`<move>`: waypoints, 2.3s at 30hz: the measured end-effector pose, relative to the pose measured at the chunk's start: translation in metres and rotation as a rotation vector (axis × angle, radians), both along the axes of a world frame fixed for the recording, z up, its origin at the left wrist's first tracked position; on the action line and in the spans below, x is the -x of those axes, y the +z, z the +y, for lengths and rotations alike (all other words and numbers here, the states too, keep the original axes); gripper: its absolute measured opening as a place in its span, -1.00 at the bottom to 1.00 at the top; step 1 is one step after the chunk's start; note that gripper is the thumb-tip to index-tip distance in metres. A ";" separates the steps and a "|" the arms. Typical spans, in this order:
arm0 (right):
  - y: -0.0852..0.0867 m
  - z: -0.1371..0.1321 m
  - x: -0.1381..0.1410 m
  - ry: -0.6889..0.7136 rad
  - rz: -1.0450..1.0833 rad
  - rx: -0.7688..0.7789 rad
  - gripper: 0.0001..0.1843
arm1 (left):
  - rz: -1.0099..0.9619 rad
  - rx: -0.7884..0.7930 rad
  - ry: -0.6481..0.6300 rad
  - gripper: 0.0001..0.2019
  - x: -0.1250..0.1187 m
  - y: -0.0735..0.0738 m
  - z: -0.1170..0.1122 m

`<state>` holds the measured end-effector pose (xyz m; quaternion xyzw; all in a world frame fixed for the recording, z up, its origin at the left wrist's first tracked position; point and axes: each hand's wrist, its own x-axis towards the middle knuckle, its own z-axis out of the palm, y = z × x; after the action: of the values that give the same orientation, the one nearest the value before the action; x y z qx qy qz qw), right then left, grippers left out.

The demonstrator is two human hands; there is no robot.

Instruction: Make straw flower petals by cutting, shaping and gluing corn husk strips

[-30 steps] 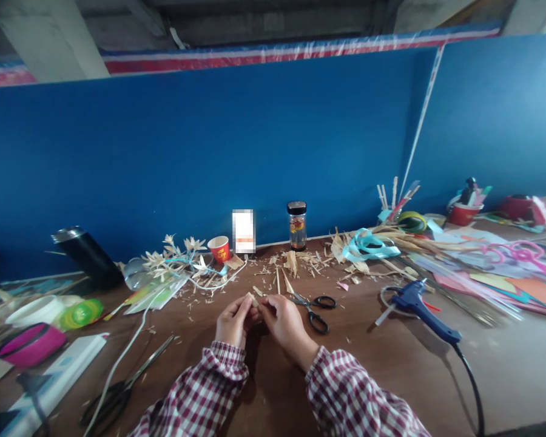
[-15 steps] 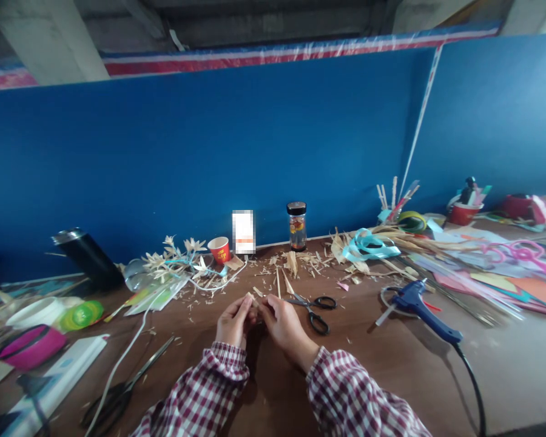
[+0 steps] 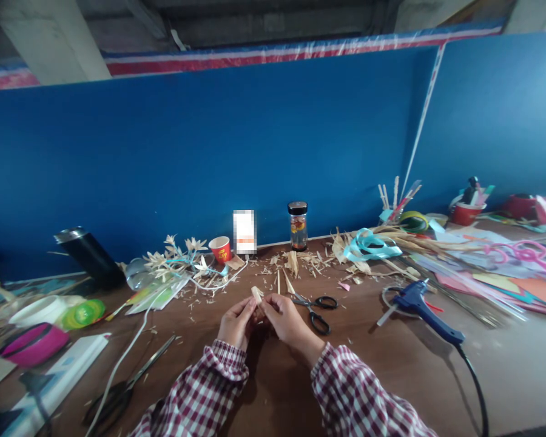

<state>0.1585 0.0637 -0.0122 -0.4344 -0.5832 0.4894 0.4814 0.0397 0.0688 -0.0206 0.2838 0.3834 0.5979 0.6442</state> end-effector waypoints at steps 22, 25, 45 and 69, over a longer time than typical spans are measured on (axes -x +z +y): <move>0.000 -0.002 0.000 -0.096 -0.231 -0.144 -0.76 | -0.061 0.048 0.042 -0.64 -0.004 0.005 -0.001; 0.001 -0.005 0.002 -0.128 -0.329 -0.211 -0.78 | -0.054 0.095 0.104 -0.62 -0.004 0.007 0.000; 0.012 -0.008 -0.004 -0.179 -0.297 -0.290 -0.81 | 0.159 0.088 0.047 -0.62 0.000 0.000 0.000; 0.009 -0.007 -0.007 -0.197 -0.386 -0.419 -0.73 | 0.226 -0.061 -0.069 -0.65 0.000 -0.012 0.001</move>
<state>0.1653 0.0565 -0.0027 -0.4653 -0.7071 0.2178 0.4858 0.0393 0.0702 -0.0329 0.3822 0.4251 0.5510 0.6080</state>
